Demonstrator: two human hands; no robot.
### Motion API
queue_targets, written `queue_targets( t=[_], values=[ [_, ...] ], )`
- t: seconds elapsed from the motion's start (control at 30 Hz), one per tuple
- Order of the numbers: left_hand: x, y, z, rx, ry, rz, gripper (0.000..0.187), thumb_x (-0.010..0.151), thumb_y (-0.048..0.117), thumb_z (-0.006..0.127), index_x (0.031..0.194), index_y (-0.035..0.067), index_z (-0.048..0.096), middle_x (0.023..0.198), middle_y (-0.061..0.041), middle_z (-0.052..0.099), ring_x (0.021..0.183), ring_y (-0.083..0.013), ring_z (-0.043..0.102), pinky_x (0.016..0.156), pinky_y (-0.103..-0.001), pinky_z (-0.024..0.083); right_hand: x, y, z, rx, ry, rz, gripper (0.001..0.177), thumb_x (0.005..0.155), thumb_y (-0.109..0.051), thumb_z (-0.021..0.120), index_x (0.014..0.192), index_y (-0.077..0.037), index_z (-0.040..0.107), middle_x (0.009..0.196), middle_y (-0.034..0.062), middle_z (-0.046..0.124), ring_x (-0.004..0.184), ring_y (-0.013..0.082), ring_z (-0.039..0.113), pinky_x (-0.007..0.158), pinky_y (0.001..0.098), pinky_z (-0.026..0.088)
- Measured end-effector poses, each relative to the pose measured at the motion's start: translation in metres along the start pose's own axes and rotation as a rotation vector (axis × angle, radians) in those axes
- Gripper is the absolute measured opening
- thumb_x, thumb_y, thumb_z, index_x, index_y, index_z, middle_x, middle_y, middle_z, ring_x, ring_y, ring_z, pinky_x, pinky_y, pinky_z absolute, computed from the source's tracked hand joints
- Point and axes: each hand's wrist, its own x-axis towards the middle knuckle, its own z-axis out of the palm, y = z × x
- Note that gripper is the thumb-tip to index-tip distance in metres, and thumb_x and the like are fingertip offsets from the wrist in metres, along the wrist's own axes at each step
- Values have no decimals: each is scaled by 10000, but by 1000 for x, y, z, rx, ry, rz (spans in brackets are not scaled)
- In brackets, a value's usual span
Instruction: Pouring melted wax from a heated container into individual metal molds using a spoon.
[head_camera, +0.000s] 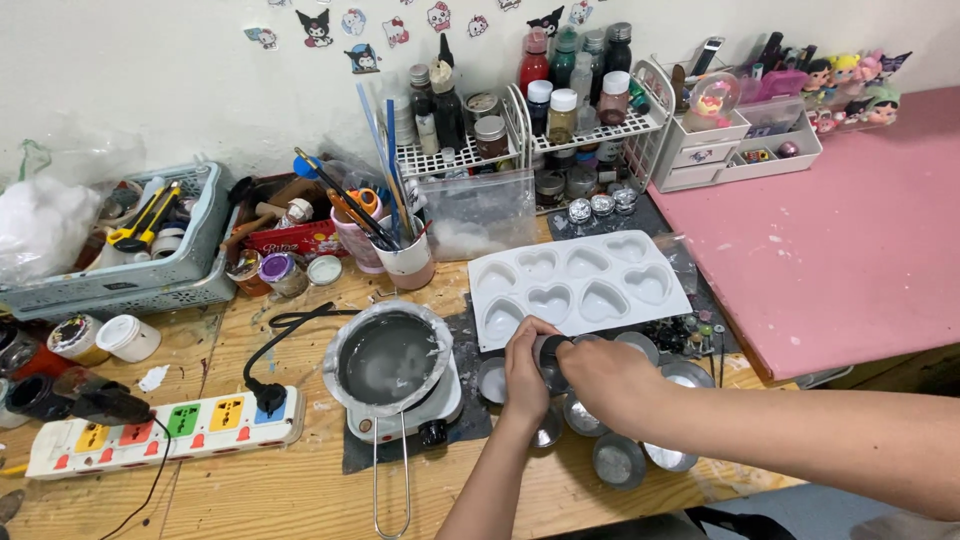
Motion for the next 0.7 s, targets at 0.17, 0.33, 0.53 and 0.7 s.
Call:
queue_targets(
  t=[0.17,0.33,0.53,0.7],
  values=[
    [2,-3,-5,8,-85,-243,329,1016,231,358,838,31,548,781,-36,522,777,-120,479,749,-263,409,-2,-3,-3,-29,-30,-2,166,834,-13,640,999,-5,618,993,185,728,966,353,724,775,458,598],
    [-1,3,-2,34,-79,-81,370,1022,260,359,844,17,573,805,-45,554,787,-127,506,764,-265,422,-7,-8,-19,-29,-103,1,256,751,-9,686,1001,-16,634,1001,188,721,993,349,717,792,450,604],
    [-9,16,13,-131,-4,181,364,1020,275,340,886,20,562,848,-112,637,811,-179,567,809,-307,464,-8,-5,-14,145,-124,32,121,844,1,602,959,-2,640,986,205,706,953,357,734,785,446,600],
    [-4,12,2,-95,-38,164,366,1004,260,355,860,6,575,851,-122,655,819,-189,585,819,-318,477,-5,-5,-1,92,-29,-33,137,816,11,607,944,-15,652,967,185,712,978,354,707,791,461,584]
  ],
)
